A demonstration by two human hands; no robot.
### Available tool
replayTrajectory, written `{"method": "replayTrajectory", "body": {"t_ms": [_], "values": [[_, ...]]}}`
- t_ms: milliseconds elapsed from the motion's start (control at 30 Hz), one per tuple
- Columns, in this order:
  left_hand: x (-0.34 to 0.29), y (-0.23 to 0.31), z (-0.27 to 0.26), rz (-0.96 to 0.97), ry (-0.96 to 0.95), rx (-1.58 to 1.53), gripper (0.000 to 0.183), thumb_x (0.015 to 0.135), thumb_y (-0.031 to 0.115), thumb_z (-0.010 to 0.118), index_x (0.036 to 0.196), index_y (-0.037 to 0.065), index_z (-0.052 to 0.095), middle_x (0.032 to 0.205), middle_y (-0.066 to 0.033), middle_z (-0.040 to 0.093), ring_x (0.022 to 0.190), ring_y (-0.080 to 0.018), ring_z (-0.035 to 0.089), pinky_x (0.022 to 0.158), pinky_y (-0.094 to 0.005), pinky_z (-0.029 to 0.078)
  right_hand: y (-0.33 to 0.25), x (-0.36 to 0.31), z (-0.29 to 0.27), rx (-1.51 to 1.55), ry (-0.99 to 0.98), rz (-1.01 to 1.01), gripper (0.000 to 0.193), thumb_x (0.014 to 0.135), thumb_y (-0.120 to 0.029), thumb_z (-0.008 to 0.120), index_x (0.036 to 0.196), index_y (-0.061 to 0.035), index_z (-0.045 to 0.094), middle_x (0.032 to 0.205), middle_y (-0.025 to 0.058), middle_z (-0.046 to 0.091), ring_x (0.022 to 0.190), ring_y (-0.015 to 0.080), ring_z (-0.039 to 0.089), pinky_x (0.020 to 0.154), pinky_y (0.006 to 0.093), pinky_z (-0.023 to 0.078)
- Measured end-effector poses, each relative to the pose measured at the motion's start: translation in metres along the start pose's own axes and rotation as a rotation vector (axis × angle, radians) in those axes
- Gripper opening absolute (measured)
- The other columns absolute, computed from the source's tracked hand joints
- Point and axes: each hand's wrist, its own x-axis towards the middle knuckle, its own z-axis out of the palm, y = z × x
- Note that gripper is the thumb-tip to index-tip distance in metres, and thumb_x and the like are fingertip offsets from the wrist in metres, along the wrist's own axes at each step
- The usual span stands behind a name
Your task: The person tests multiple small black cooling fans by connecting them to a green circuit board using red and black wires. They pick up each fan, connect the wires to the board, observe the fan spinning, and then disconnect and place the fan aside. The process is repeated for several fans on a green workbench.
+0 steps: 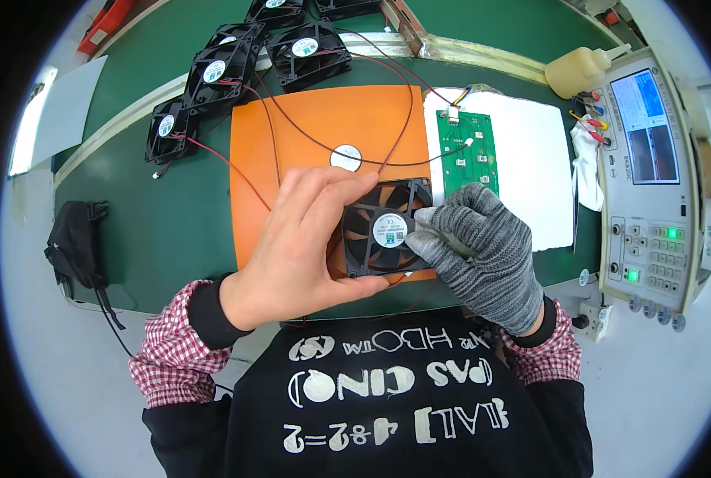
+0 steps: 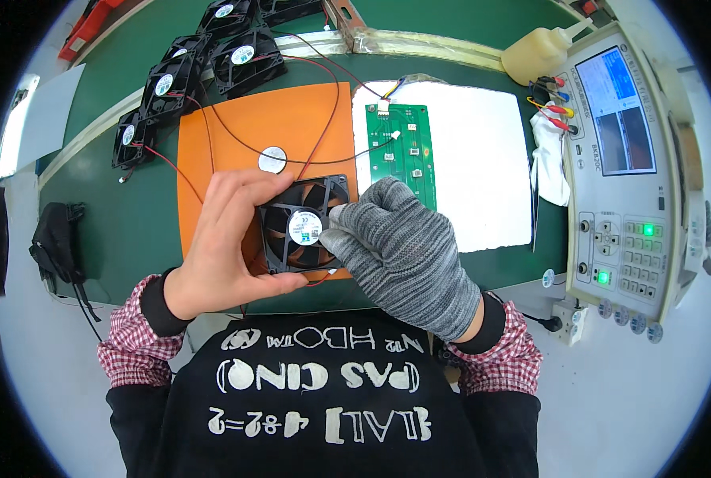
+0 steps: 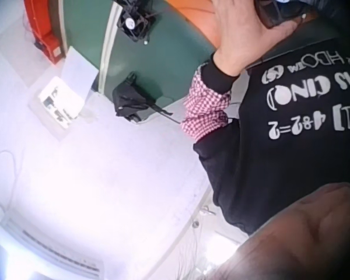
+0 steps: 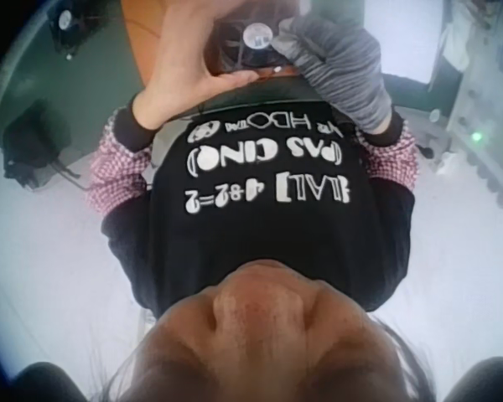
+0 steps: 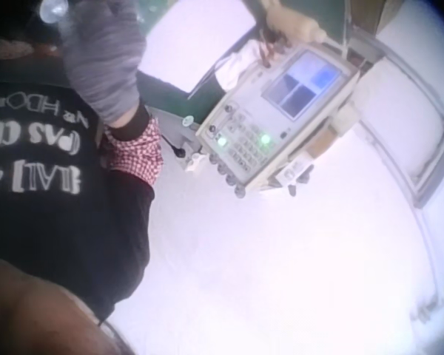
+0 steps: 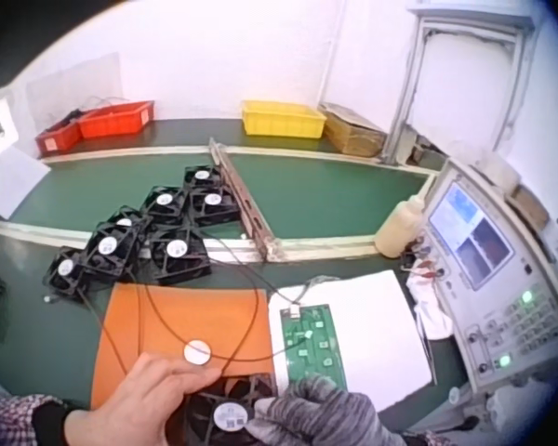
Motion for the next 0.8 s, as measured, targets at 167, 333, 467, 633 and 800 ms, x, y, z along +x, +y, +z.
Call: {"method": "replayTrajectory", "body": {"t_ms": [167, 333, 467, 633, 800], "values": [[0.000, -0.001, 0.001, 0.012, 0.011, -0.006, 0.090, 0.056, 0.027, 0.090, 0.132, -0.001, 0.051, 0.119, -0.0154, 0.052, 0.108, -0.0328, 0.049, 0.094, -0.0409, 0.040, 0.000, 0.000, 0.001, 0.006, -0.004, 0.017, 0.023, 0.081, -0.019, 0.076, 0.098, -0.0041, 0.070, 0.082, 0.0108, 0.059, 0.069, 0.0262, 0.063, 0.058, 0.0360, 0.053], [-0.001, -0.001, 0.000, 0.015, 0.007, 0.003, 0.091, 0.056, 0.031, 0.090, 0.132, -0.001, 0.051, 0.120, -0.0159, 0.052, 0.109, -0.0334, 0.049, 0.095, -0.0414, 0.040, -0.004, 0.002, 0.001, -0.001, -0.021, 0.043, 0.022, 0.082, -0.019, 0.076, 0.096, -0.0040, 0.069, 0.083, 0.0115, 0.059, 0.067, 0.0274, 0.064, 0.058, 0.0364, 0.053], [-0.002, 0.004, -0.007, 0.043, -0.016, 0.087, 0.086, 0.059, 0.041, 0.088, 0.129, 0.002, 0.056, 0.131, -0.0187, 0.050, 0.116, -0.0352, 0.048, 0.099, -0.0435, 0.039, -0.005, 0.002, 0.000, -0.040, -0.021, 0.016, 0.021, 0.083, -0.019, 0.074, 0.097, -0.0039, 0.069, 0.086, 0.0127, 0.060, 0.068, 0.0285, 0.065, 0.057, 0.0375, 0.053], [-0.005, 0.005, -0.003, 0.191, -0.086, 0.244, 0.066, 0.066, 0.039, 0.083, 0.120, 0.007, 0.063, 0.140, -0.0229, 0.047, 0.118, -0.0387, 0.050, 0.100, -0.0462, 0.042, -0.018, 0.002, -0.007, -0.280, -0.156, 0.028, 0.025, 0.088, -0.021, 0.065, 0.106, -0.0031, 0.066, 0.089, 0.0136, 0.060, 0.070, 0.0290, 0.066, 0.058, 0.0385, 0.053], [-0.005, 0.009, 0.007, 0.212, -0.052, 0.228, 0.059, 0.065, 0.030, 0.085, 0.115, 0.007, 0.065, 0.139, -0.0243, 0.047, 0.114, -0.0411, 0.054, 0.093, -0.0451, 0.047, -0.031, -0.014, -0.029, -0.518, -0.039, -0.007, 0.026, 0.084, -0.014, 0.061, 0.108, -0.0053, 0.065, 0.090, 0.0128, 0.062, 0.074, 0.0281, 0.065, 0.061, 0.0398, 0.052]]}}
